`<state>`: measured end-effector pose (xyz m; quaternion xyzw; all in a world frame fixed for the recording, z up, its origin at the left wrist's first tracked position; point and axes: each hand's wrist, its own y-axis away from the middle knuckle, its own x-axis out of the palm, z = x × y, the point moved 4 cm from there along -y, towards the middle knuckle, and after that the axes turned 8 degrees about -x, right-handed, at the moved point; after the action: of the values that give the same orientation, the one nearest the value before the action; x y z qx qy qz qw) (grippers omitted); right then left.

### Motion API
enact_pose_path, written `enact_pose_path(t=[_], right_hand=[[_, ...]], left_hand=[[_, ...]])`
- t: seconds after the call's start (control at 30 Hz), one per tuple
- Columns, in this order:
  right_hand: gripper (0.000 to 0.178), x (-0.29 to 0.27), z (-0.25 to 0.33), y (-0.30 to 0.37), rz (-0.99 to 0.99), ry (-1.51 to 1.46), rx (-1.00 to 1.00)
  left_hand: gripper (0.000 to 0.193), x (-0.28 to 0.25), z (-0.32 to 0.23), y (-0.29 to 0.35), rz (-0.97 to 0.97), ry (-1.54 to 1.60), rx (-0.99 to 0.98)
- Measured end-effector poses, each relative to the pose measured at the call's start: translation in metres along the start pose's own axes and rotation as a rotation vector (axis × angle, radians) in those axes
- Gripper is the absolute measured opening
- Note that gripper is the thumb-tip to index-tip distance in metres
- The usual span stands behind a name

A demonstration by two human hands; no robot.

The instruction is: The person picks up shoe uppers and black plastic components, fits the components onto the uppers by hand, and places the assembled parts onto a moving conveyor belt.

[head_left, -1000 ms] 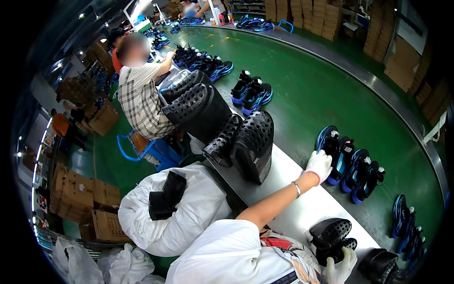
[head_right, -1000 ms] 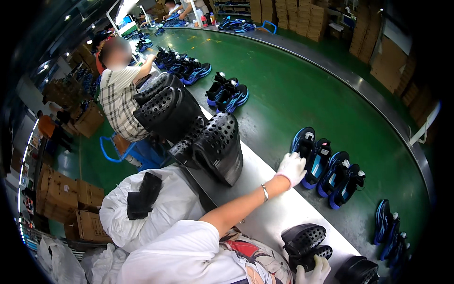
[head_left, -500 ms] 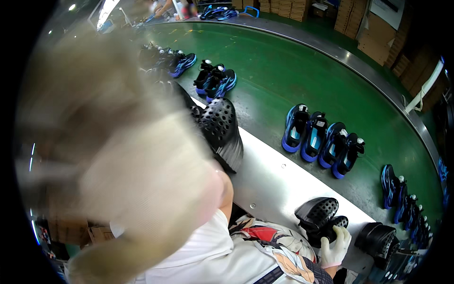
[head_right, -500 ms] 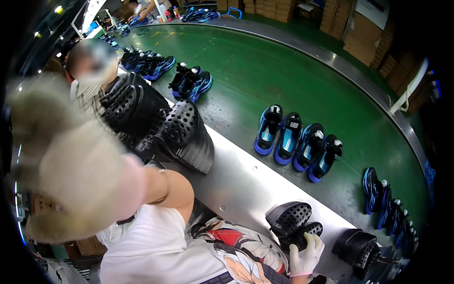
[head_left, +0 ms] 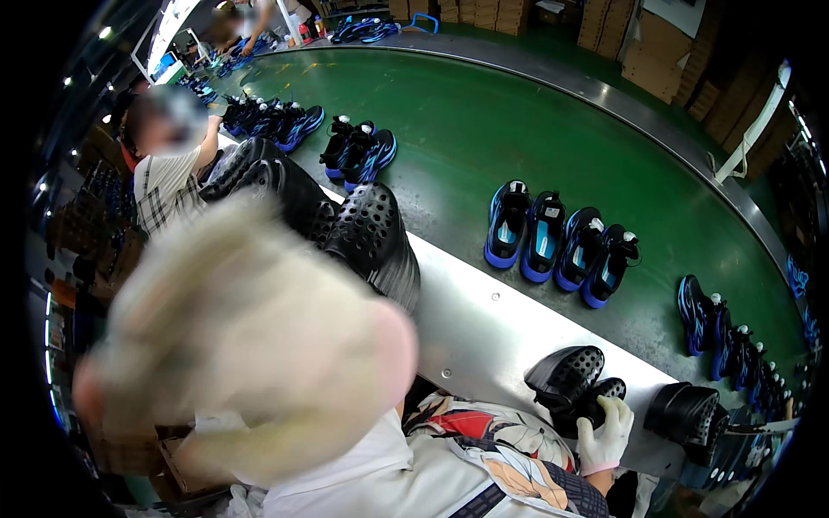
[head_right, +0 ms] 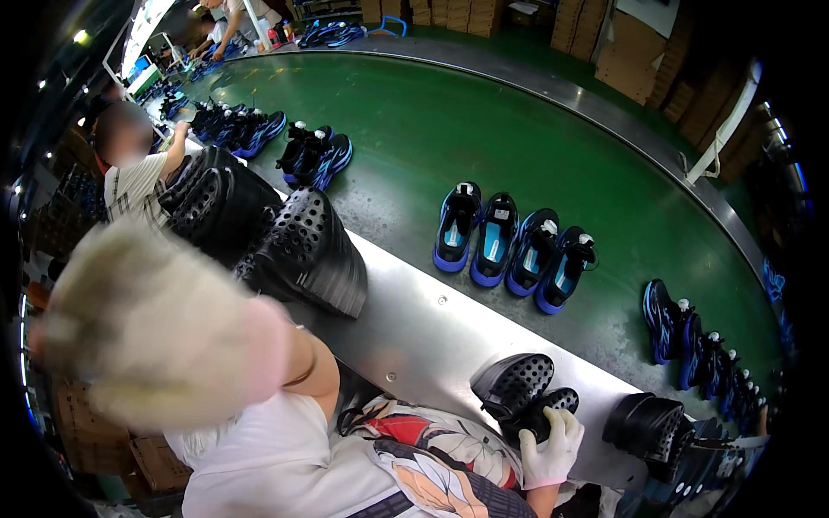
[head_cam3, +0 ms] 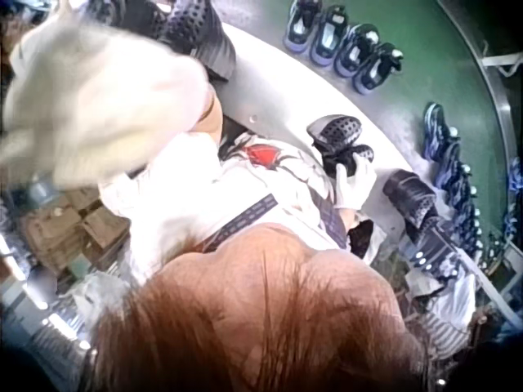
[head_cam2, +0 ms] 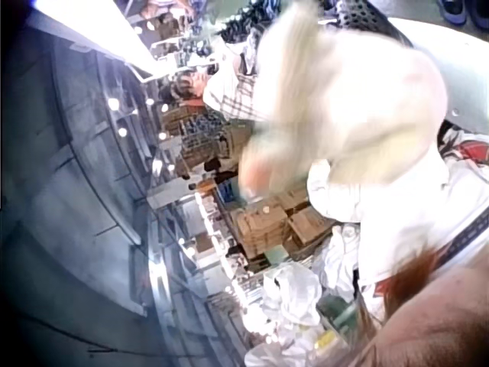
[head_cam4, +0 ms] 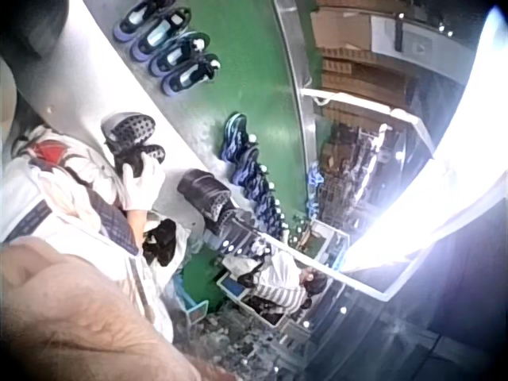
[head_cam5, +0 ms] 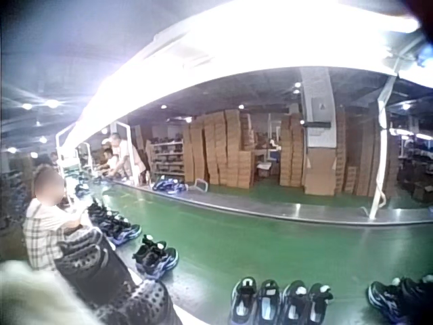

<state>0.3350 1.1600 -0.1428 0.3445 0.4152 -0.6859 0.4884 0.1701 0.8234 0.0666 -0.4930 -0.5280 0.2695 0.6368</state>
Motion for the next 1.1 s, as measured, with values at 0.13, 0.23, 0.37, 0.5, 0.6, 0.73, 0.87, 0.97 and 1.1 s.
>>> enact_pose_path(t=[0.13, 0.23, 0.37, 0.5, 0.6, 0.73, 0.87, 0.97, 1.1], right_hand=[[0.045, -0.002, 0.008, 0.005, 0.029, -0.03, -0.031], [0.045, -0.003, 0.007, 0.012, 0.033, -0.041, -0.017], [0.044, -0.004, 0.016, 0.016, 0.066, -0.035, -0.007], [0.045, -0.004, 0.014, 0.012, 0.042, -0.046, -0.024], [0.045, -0.005, 0.013, 0.006, 0.03, -0.026, -0.007], [0.045, -0.003, 0.009, -0.002, 0.04, -0.039, -0.013], [0.046, -0.004, 0.01, -0.003, 0.028, -0.026, 0.006], [0.046, -0.003, 0.009, 0.002, 0.032, -0.054, -0.002], [0.045, -0.004, 0.013, 0.007, 0.043, -0.067, 0.029]], left_hand=[[0.045, 0.009, 0.067, 0.044, 0.194, -0.665, -0.366], [0.05, 0.017, 0.109, 0.087, 0.355, -0.729, -0.569], [0.044, -0.002, 0.132, 0.154, 0.656, -1.031, -0.91], [0.043, -0.03, 0.158, 0.216, 0.934, -1.292, -1.115], [0.047, -0.05, 0.169, 0.25, 1.039, -1.373, -1.228], [0.052, -0.067, 0.17, 0.267, 0.858, -1.243, -1.305], [0.042, -0.072, 0.19, 0.277, 0.842, -1.208, -1.195], [0.035, -0.071, 0.184, 0.265, 0.924, -1.263, -1.235], [0.03, -0.024, 0.168, 0.237, 0.964, -1.235, -0.927]])
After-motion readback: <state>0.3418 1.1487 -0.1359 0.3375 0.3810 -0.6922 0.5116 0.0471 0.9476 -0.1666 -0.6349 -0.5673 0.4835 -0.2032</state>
